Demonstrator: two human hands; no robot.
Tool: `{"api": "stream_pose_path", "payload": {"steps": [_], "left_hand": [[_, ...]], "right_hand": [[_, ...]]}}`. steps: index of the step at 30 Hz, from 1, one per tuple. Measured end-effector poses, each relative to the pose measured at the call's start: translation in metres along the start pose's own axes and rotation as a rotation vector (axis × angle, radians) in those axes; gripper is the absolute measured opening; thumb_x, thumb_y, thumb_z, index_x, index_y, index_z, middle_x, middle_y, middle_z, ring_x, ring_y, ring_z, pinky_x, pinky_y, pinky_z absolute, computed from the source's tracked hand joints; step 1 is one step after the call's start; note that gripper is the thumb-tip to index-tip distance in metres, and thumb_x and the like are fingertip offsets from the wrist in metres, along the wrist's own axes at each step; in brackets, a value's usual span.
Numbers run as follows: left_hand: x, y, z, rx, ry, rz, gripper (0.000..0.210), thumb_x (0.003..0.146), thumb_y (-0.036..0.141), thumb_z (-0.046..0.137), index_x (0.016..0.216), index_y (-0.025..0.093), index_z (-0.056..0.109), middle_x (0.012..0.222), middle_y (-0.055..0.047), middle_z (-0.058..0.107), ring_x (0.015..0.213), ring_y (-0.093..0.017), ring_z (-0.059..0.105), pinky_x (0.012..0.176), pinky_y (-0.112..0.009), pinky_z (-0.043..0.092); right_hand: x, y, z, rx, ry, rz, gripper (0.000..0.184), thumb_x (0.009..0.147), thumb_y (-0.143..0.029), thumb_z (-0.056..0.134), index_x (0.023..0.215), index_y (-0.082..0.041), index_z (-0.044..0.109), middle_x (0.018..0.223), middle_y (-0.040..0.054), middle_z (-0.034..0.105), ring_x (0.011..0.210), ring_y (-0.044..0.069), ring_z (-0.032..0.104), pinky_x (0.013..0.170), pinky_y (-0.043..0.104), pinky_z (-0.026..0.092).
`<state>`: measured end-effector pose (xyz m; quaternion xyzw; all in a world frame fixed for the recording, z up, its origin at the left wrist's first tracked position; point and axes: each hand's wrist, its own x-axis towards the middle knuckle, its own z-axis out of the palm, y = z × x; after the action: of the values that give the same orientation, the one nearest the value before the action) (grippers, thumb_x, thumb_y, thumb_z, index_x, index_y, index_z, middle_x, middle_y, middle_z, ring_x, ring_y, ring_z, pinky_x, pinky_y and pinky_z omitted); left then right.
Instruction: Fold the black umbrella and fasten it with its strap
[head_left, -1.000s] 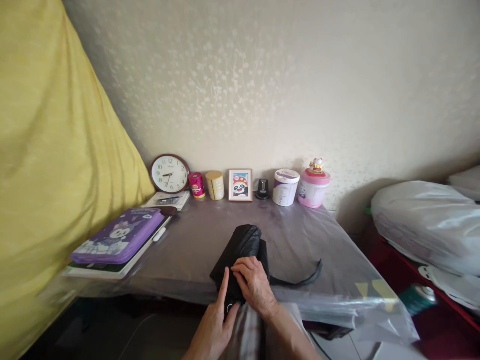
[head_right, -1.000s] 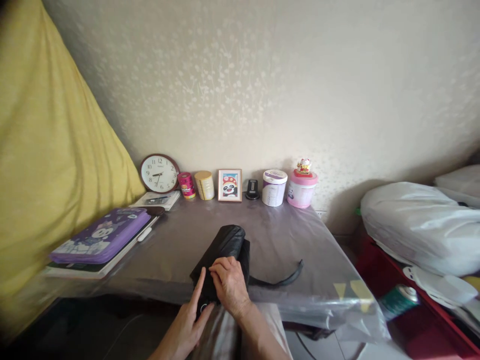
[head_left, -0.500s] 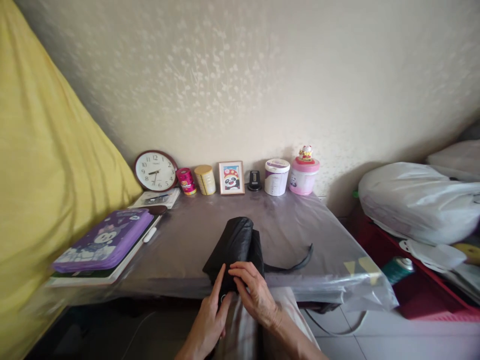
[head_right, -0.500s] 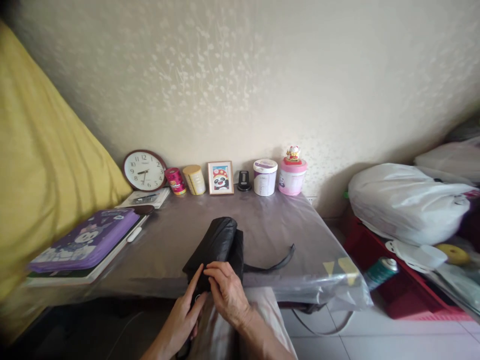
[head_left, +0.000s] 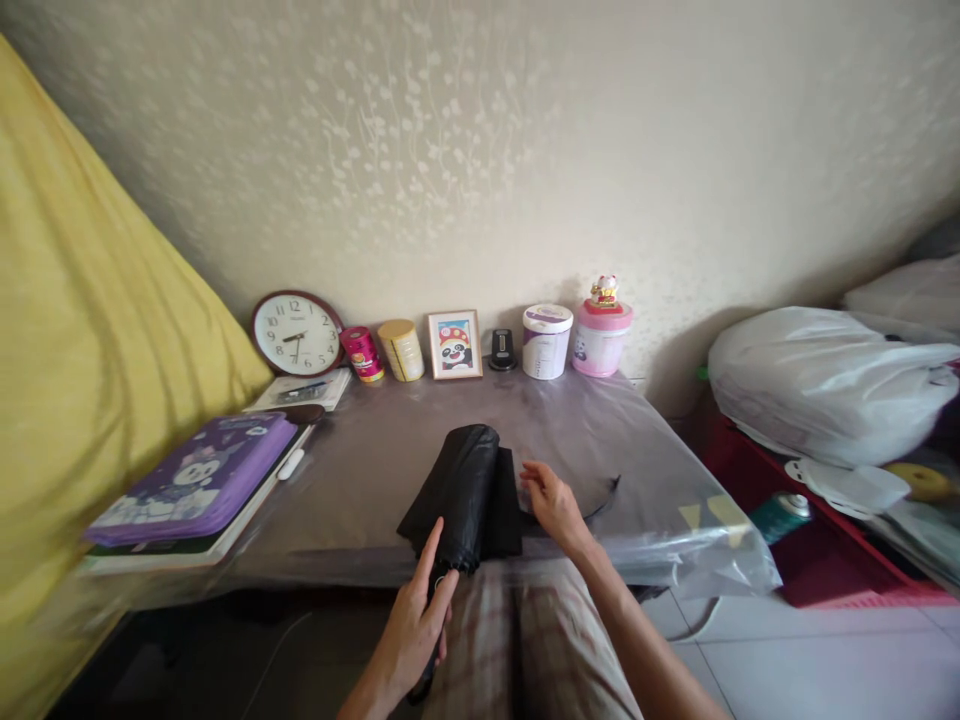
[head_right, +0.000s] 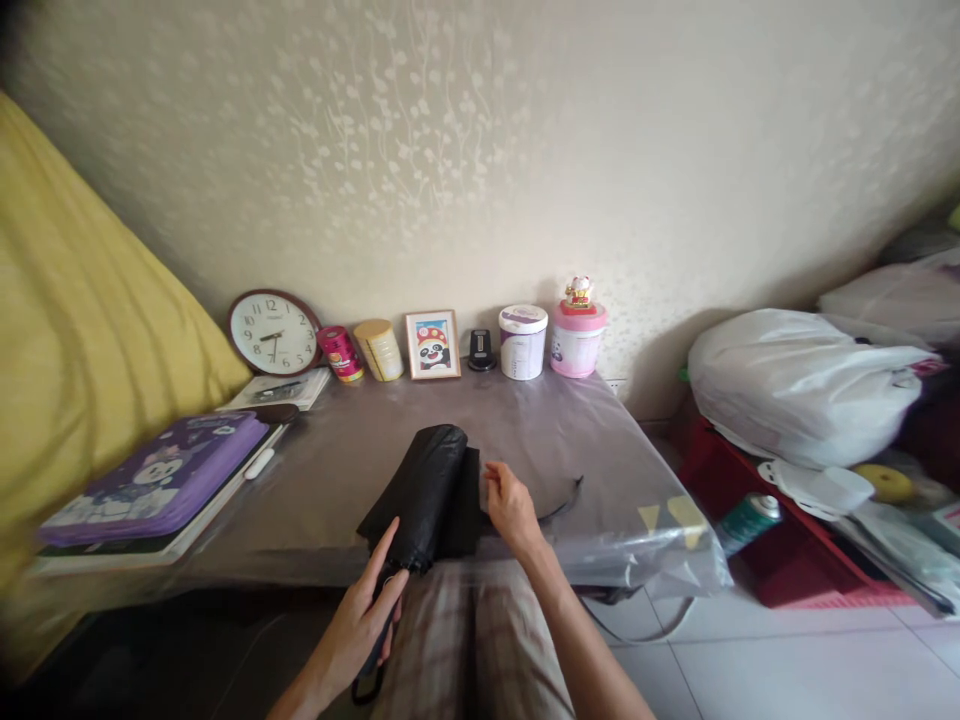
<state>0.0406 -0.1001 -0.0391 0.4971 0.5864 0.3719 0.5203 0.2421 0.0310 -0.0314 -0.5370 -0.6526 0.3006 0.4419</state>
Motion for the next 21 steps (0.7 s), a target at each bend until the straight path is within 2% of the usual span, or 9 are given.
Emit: {"api": "stream_pose_path", "payload": {"steps": [2,3,6,9,13,17,19,21], "left_hand": [[0.001,-0.003,0.001,0.0,0.011,0.001,0.066,0.086,0.055,0.036,0.141,0.038,0.002,0.058,0.009,0.043,0.035,-0.007,0.044,0.034,-0.017,0.039],[0.002,-0.004,0.001,0.002,0.013,0.002,0.067,0.086,0.055,0.036,0.141,0.038,0.002,0.058,0.009,0.043,0.036,-0.007,0.044,0.034,-0.018,0.039],[0.005,-0.006,0.002,-0.001,0.004,0.009,0.068,0.086,0.055,0.035,0.142,0.035,0.001,0.057,0.009,0.042,0.035,-0.006,0.043,0.034,-0.018,0.04],[0.005,-0.005,0.003,-0.02,-0.002,0.02,0.069,0.086,0.056,0.034,0.142,0.034,-0.001,0.056,0.009,0.042,0.034,-0.006,0.042,0.034,-0.017,0.039],[0.003,-0.003,0.004,-0.006,0.003,0.027,0.07,0.086,0.057,0.033,0.142,0.032,0.0,0.056,0.008,0.043,0.034,-0.006,0.042,0.034,-0.017,0.039],[0.004,-0.003,0.004,0.0,-0.008,0.04,0.075,0.084,0.059,0.032,0.143,0.027,0.0,0.055,0.007,0.045,0.035,-0.008,0.042,0.037,-0.019,0.04],[0.006,-0.005,0.002,-0.001,-0.043,0.057,0.076,0.085,0.06,0.03,0.144,0.023,-0.002,0.055,0.005,0.05,0.036,-0.01,0.044,0.041,-0.022,0.043],[0.01,-0.009,0.0,0.026,-0.048,0.101,0.074,0.086,0.057,0.03,0.144,0.021,0.0,0.065,-0.001,0.06,0.046,-0.013,0.053,0.051,-0.025,0.047]], "right_hand": [[0.0,-0.006,0.003,-0.108,0.069,-0.124,0.024,0.084,-0.022,0.042,0.099,-0.017,0.059,0.097,0.0072,0.065,0.092,0.018,0.06,0.088,0.036,0.044],[-0.001,-0.01,0.006,-0.123,0.061,-0.181,0.024,0.085,-0.022,0.041,0.099,-0.018,0.06,0.098,0.0068,0.065,0.093,0.018,0.059,0.088,0.035,0.044],[-0.008,-0.019,0.02,-0.121,-0.046,-0.37,0.027,0.089,-0.02,0.037,0.104,-0.019,0.06,0.103,0.0064,0.064,0.097,0.016,0.058,0.089,0.033,0.045],[-0.016,-0.025,0.036,-0.204,-0.073,-0.531,0.03,0.09,-0.018,0.037,0.11,-0.018,0.058,0.117,0.0084,0.057,0.109,0.018,0.051,0.095,0.036,0.041],[-0.006,-0.024,0.047,-0.361,-0.051,-0.569,0.033,0.089,-0.017,0.04,0.119,-0.016,0.054,0.128,0.0099,0.05,0.119,0.02,0.043,0.099,0.041,0.038],[0.03,-0.011,0.049,-0.441,-0.033,-0.564,0.035,0.09,-0.016,0.037,0.121,-0.016,0.053,0.129,0.0102,0.049,0.12,0.02,0.044,0.1,0.042,0.037],[0.047,-0.006,0.047,-0.461,-0.037,-0.544,0.036,0.089,-0.015,0.035,0.121,-0.015,0.053,0.129,0.0109,0.05,0.119,0.021,0.046,0.099,0.043,0.037],[0.055,-0.006,0.044,-0.465,0.002,-0.514,0.037,0.089,-0.014,0.034,0.12,-0.013,0.053,0.128,0.0123,0.051,0.116,0.022,0.048,0.098,0.044,0.037]]}}
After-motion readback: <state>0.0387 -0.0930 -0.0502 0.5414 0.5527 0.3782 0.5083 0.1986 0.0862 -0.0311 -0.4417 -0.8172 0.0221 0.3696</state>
